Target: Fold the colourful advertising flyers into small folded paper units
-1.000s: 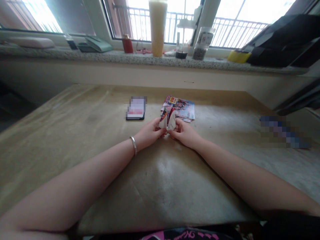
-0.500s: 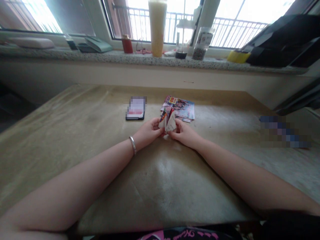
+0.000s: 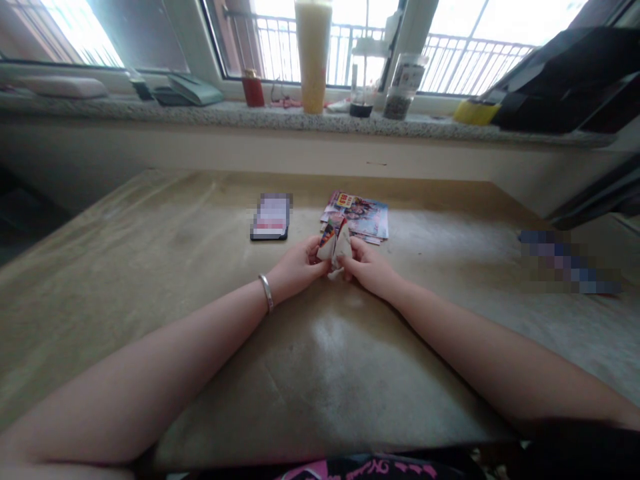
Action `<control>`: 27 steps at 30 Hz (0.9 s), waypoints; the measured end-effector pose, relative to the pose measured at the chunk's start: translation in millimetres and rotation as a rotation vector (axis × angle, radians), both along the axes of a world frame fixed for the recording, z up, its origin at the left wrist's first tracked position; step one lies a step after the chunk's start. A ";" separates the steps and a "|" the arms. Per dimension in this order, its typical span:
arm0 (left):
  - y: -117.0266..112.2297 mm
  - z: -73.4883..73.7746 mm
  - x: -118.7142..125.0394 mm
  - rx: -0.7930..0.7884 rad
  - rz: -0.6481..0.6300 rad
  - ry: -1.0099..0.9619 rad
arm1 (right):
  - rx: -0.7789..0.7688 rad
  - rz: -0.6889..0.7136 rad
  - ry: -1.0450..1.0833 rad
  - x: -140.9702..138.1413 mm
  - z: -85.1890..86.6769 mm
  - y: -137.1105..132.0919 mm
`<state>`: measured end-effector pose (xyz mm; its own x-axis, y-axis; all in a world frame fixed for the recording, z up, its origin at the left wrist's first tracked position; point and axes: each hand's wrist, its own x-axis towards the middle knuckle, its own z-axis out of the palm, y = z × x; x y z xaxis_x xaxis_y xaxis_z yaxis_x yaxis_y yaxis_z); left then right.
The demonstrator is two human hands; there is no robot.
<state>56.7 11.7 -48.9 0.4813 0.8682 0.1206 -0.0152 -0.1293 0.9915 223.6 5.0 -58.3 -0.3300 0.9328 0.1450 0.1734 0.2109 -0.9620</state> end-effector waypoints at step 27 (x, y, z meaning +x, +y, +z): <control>-3.2 4.8 -3.7 0.221 0.186 -0.038 | 0.146 -0.063 0.108 -0.3 6.7 -9.2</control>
